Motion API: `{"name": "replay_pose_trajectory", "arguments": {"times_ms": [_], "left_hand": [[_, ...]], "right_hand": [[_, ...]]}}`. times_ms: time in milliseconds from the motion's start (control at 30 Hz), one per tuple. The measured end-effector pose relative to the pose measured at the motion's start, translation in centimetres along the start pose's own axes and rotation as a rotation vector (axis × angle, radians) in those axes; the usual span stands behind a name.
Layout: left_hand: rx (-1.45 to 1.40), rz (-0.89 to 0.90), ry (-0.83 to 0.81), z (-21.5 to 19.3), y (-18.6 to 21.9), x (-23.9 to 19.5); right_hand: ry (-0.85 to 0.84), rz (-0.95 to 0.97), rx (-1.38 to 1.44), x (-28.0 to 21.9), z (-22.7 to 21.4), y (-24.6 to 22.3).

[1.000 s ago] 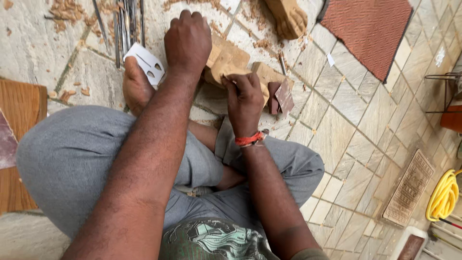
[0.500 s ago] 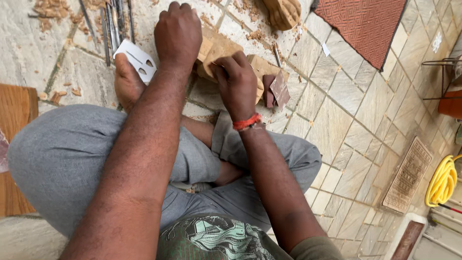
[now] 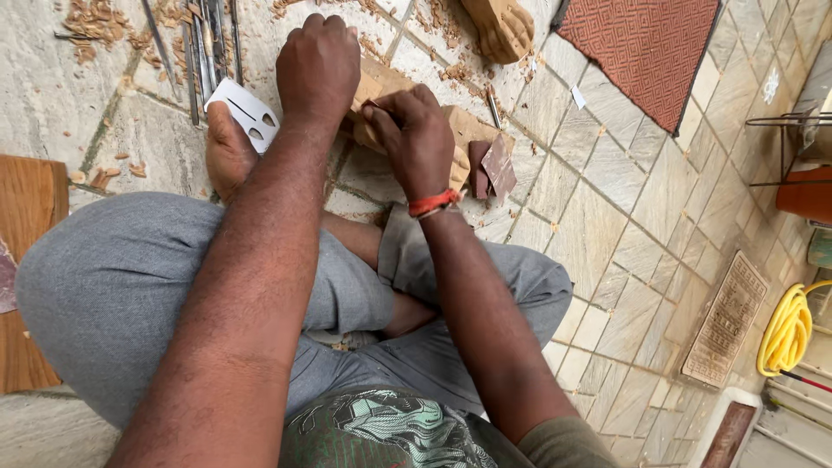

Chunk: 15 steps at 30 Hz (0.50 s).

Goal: The person sits on the floor and carves a wooden piece shaped like a hand using a chisel and sandpaper. They refine the details of the fingers and palm, then smooth the surface with sandpaper.

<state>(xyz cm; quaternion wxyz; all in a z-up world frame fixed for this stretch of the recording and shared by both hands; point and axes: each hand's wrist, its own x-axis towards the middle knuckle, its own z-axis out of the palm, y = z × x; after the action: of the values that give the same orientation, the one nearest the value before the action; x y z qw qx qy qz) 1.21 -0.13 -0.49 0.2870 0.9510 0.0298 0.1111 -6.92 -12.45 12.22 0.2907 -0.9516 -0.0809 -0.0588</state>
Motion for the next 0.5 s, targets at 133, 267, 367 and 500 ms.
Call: {"name": "replay_pose_trajectory", "arguments": {"times_ms": [133,267,367,500], "left_hand": [[-0.28,-0.222,-0.087,-1.4,-0.2,0.0],[-0.295,-0.215,-0.026,-0.2,-0.7,0.1],[-0.272,-0.215,-0.075,-0.9,-0.4,0.5],[-0.289,-0.369,-0.254,-2.6,0.1,0.5]], "right_hand": [[-0.076,0.009,0.04,-1.1,-1.1,-0.6],[-0.046,0.08,0.081,-2.4,-0.1,0.0],[-0.016,0.021,-0.041,0.1,0.8,-0.8],[0.014,0.095,-0.098,-1.1,-0.3,-2.1]]}}
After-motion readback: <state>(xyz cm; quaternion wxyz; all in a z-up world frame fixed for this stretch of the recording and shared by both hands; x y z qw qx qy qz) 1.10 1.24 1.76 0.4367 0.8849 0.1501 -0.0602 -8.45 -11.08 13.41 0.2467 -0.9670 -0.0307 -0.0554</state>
